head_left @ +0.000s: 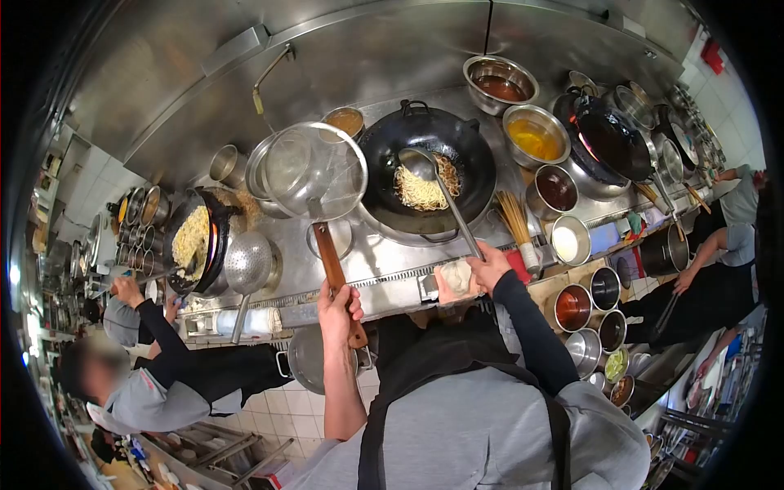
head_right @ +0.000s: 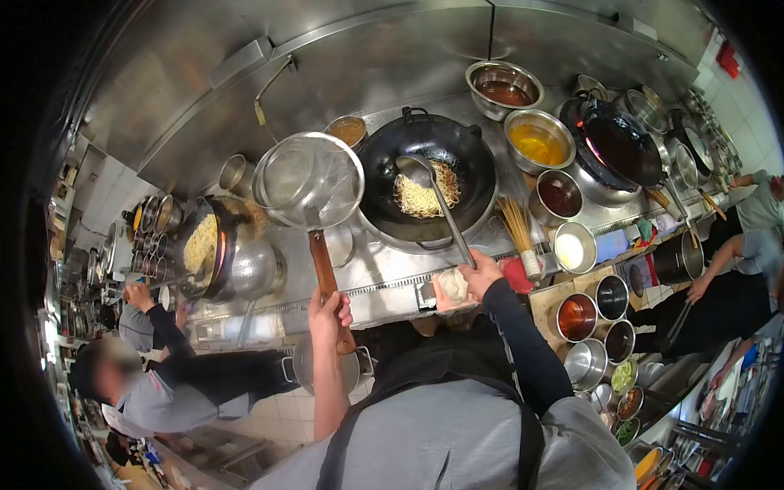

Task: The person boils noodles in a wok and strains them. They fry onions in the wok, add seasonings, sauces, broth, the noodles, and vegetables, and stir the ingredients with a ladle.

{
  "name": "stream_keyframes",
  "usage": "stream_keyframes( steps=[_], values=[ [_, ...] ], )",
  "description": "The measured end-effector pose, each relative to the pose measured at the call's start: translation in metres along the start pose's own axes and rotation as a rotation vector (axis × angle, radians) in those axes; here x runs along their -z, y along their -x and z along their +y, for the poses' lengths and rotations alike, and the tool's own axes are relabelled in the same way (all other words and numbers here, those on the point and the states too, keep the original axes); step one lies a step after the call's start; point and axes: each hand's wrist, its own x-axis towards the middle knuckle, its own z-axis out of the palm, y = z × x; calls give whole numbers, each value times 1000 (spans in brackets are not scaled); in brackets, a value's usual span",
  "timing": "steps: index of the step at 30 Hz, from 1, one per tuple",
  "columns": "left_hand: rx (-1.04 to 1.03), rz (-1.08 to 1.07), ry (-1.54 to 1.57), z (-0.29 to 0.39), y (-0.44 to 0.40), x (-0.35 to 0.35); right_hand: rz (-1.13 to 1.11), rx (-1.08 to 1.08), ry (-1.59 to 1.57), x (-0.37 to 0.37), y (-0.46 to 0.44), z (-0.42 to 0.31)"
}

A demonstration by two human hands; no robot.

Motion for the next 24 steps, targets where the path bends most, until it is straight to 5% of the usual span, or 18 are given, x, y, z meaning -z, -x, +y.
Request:
stream_keyframes(
  steps=[1,2,5,9,14,17,18,21,24],
  values=[
    [-18,-4,73,-8,2,13,-82,-142,-115,8,2,2],
    [-20,9,80,-17,3,26,47,126,176,4,-19,41],
    [-4,35,119,-49,2,70,330,368,608,-8,-25,47],
    [94,33,147,-109,7,123,274,157,753,-11,-33,-4],
    [171,29,57,-125,22,138,51,253,733,17,2,-16],
    [207,107,-241,-122,20,146,42,482,421,28,-5,43],
    [184,153,-364,-120,17,146,22,311,418,29,-7,41],
    [-28,289,-950,-112,0,149,194,235,405,12,-5,37],
    [-205,372,-1096,-109,-24,149,-166,-130,-681,17,2,17]
  ],
)
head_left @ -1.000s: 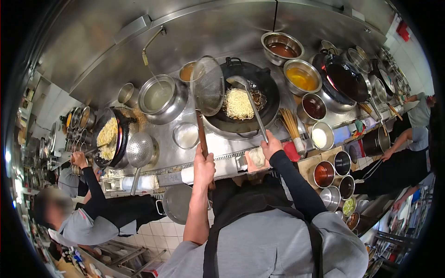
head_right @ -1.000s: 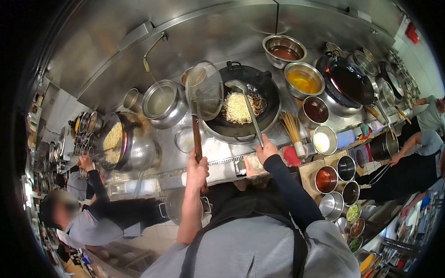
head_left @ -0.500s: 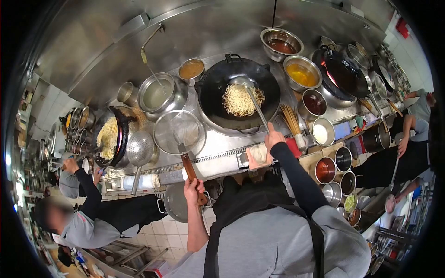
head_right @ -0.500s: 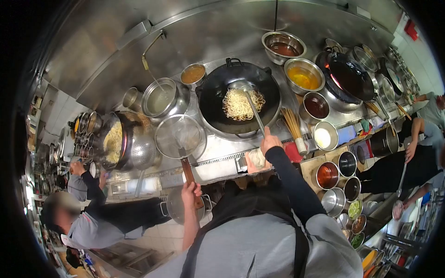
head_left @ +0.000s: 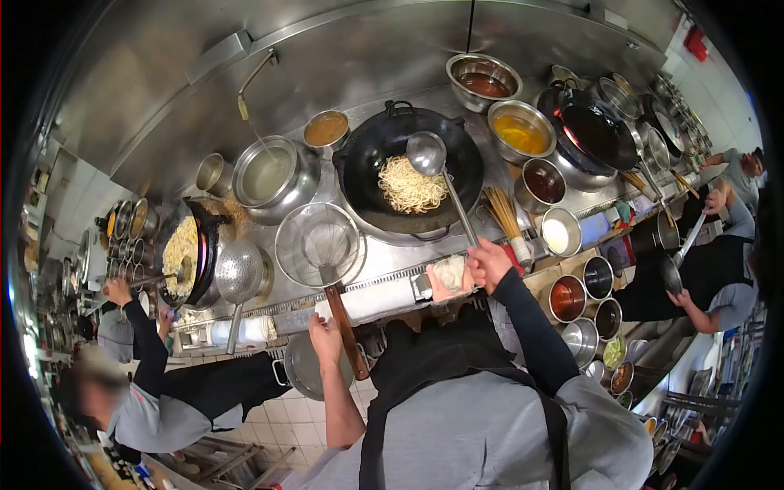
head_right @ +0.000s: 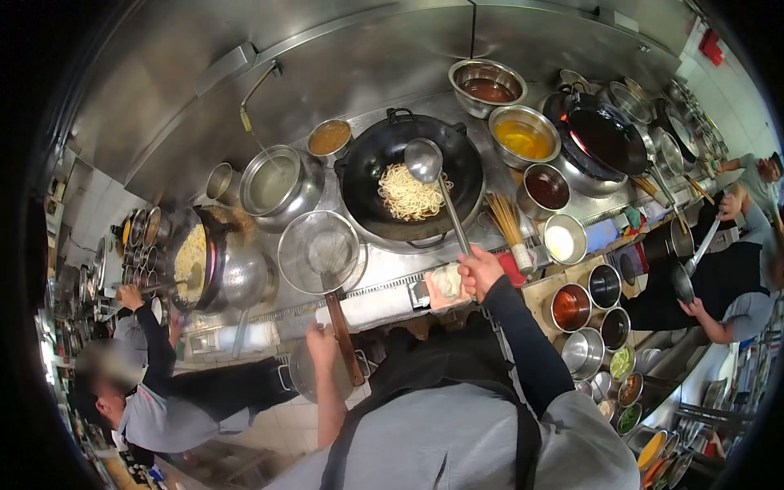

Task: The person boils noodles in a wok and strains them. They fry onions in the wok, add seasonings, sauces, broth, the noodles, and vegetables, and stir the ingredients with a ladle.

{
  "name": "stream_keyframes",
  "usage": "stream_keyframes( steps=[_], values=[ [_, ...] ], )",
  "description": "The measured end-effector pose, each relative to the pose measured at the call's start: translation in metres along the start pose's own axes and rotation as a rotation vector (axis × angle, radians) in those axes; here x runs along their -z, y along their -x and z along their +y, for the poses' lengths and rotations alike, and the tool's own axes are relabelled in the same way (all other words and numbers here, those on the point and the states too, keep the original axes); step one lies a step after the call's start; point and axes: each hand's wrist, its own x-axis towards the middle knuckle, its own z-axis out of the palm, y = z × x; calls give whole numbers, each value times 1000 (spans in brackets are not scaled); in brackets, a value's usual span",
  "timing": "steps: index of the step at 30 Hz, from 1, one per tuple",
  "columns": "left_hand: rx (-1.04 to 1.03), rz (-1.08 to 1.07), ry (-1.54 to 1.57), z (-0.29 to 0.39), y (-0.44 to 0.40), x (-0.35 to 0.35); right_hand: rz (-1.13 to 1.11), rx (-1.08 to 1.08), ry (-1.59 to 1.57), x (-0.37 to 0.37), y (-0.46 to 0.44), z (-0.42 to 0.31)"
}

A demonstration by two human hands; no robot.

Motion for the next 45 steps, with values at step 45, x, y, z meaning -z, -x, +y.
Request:
stream_keyframes(
  steps=[45],
  values=[
    [-663,-1274,-80,245,152,-164,799,305,920,118,269,167]
  ],
)
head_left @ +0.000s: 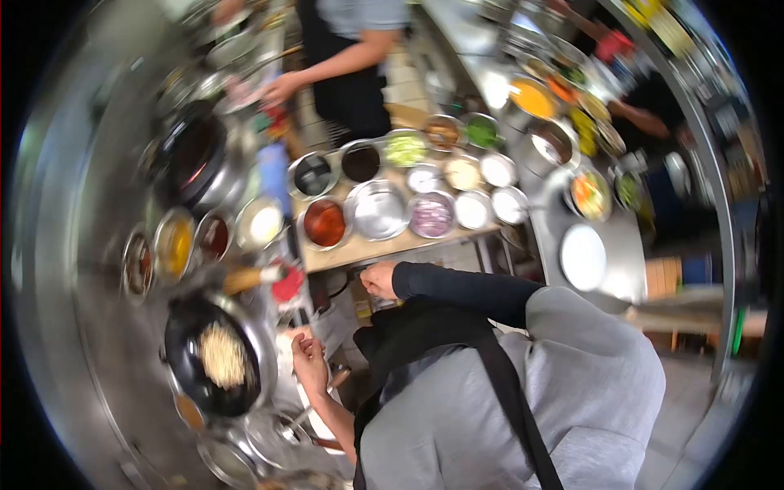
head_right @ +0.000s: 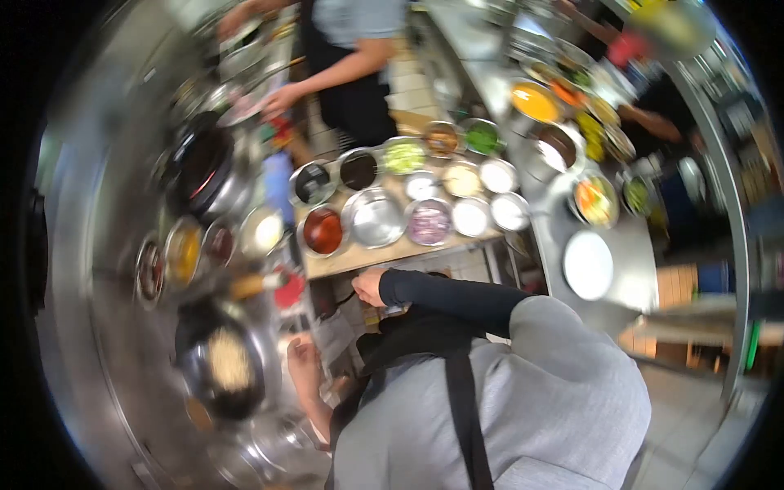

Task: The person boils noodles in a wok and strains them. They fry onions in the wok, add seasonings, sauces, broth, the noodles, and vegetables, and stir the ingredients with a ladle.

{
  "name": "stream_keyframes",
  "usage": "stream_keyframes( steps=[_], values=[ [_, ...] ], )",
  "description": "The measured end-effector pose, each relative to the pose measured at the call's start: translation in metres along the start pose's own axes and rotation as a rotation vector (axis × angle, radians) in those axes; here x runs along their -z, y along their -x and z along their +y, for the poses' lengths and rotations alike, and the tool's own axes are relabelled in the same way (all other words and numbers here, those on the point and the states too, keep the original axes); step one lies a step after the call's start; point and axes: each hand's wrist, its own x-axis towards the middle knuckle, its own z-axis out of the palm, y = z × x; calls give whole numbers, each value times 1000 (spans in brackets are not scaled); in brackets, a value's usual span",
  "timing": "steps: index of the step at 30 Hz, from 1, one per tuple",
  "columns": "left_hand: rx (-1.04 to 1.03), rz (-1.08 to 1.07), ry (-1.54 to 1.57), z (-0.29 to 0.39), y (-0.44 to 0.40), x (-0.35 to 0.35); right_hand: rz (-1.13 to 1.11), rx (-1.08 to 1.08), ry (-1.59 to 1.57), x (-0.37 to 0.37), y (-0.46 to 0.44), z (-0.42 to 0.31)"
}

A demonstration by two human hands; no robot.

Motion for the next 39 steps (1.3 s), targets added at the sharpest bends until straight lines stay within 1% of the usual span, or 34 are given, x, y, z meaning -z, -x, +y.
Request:
stream_keyframes(
  steps=[2,5,6,7,8,9,10,11,12,13,14,15,16,18,19,20,22,25,28,29,32,33,34,35,36,38,39],
  values=[
    [-27,-109,-2,25,-10,-34,229,-94,-74,10,41,42],
    [-70,-314,-44,30,-24,-84,374,-336,-117,53,112,64],
    [-85,-380,-56,32,-27,-96,565,-291,-112,45,132,89],
    [-97,-422,-106,51,-22,-113,687,-330,-159,57,155,93],
    [-95,-452,-102,56,-21,-126,806,-434,-230,67,181,94],
    [-91,-481,-98,58,-22,-139,846,-564,-305,78,207,103],
    [-85,-508,-93,62,-21,-152,954,-648,-237,84,230,117],
    [-72,-533,-95,75,-15,-164,1098,-669,-387,78,253,145],
    [-78,-548,-115,79,-13,-173,1180,-718,-317,79,278,168],
    [-83,-560,-132,81,-12,-183,1307,-768,-551,91,300,171],
    [-87,-570,-149,83,-10,-191,1369,-832,-508,106,324,172],
    [-94,-579,-166,85,-8,-198,1473,-898,-609,109,348,190],
    [-100,-587,-182,87,-6,-205,1560,-935,-557,113,372,206],
    [-107,-595,-210,90,1,-216,1759,-963,-597,128,415,224],
    [-109,-596,-223,93,6,-220,1861,-916,-666,141,429,214],
    [-112,-598,-236,95,10,-223,1897,-963,-630,138,448,237],
    [-112,-620,-246,96,18,-230,2013,-1037,-683,157,463,230],
    [-68,-655,-238,91,26,-243,1993,-1083,-847,169,481,257],
    [-41,-697,-238,92,32,-257,1926,-1057,-804,171,490,292],
    [-36,-712,-242,93,33,-260,1921,-1003,-771,168,495,305],
    [-77,-729,-314,101,36,-268,1932,-896,-846,175,497,274],
    [-77,-733,-291,100,36,-270,1921,-872,-815,173,504,259],
    [-76,-733,-263,99,35,-271,1925,-838,-851,166,516,255],
    [-74,-730,-238,97,36,-270,1877,-876,-832,156,529,247],
    [-60,-720,-251,95,38,-269,1831,-911,-813,151,539,223],
    [-40,-709,-276,95,38,-271,1705,-960,-912,133,561,191],
    [-38,-716,-274,94,38,-274,1646,-1030,-832,121,570,187]
  ],
)
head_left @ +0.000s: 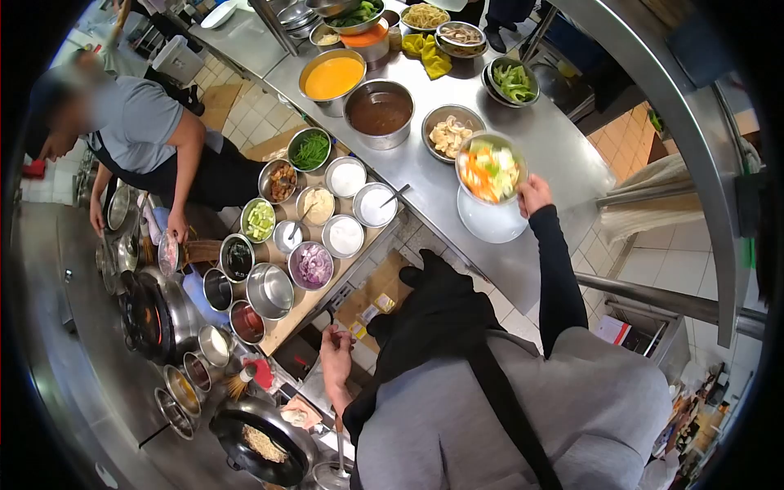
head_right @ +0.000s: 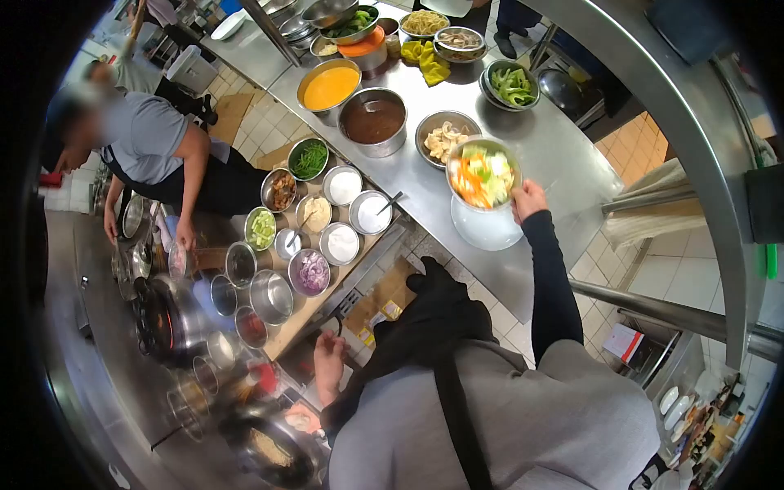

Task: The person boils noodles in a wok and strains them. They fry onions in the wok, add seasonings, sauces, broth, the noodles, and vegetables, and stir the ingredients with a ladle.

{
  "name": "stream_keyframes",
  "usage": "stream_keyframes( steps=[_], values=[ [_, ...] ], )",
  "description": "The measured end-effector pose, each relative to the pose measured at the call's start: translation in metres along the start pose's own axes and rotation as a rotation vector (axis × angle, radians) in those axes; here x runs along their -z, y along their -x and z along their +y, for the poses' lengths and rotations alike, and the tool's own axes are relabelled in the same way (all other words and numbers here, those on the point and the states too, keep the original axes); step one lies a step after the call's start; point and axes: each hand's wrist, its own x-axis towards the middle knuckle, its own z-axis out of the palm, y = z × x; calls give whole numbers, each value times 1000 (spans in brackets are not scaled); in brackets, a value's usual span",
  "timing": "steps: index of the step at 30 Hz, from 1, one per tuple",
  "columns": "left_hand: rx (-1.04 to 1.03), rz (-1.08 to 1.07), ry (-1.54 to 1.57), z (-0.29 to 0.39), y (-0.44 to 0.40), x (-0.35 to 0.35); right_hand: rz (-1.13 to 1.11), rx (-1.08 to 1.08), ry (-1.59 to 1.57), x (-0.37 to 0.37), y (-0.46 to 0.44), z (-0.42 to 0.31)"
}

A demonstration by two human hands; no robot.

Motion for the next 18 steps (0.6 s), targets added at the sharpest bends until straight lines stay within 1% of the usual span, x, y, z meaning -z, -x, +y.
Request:
stream_keyframes(
  steps=[2,5,6,9,10,11,13,15,17,18],
  values=[
    [7,-19,4,-2,-1,-6,7,20,210,15,9,24],
    [-6,-47,-31,-1,-6,-12,-2,-10,175,17,17,39],
    [-13,-47,-22,2,-7,-14,-50,-59,342,20,22,21],
    [-26,-40,-7,10,-5,-15,357,713,895,19,-7,20],
    [-27,-32,-3,10,-4,-16,322,570,810,18,-26,12],
    [-26,-22,3,9,-1,-17,285,429,724,7,-39,-12],
    [-14,-16,0,6,4,-16,183,482,618,-15,-72,-35],
    [-2,-5,10,3,12,-14,138,503,685,-37,-142,-20],
    [12,11,32,0,24,-12,20,286,852,-61,-171,-36],
    [19,19,54,-5,29,-10,-85,140,893,-72,-174,-48]
  ],
)
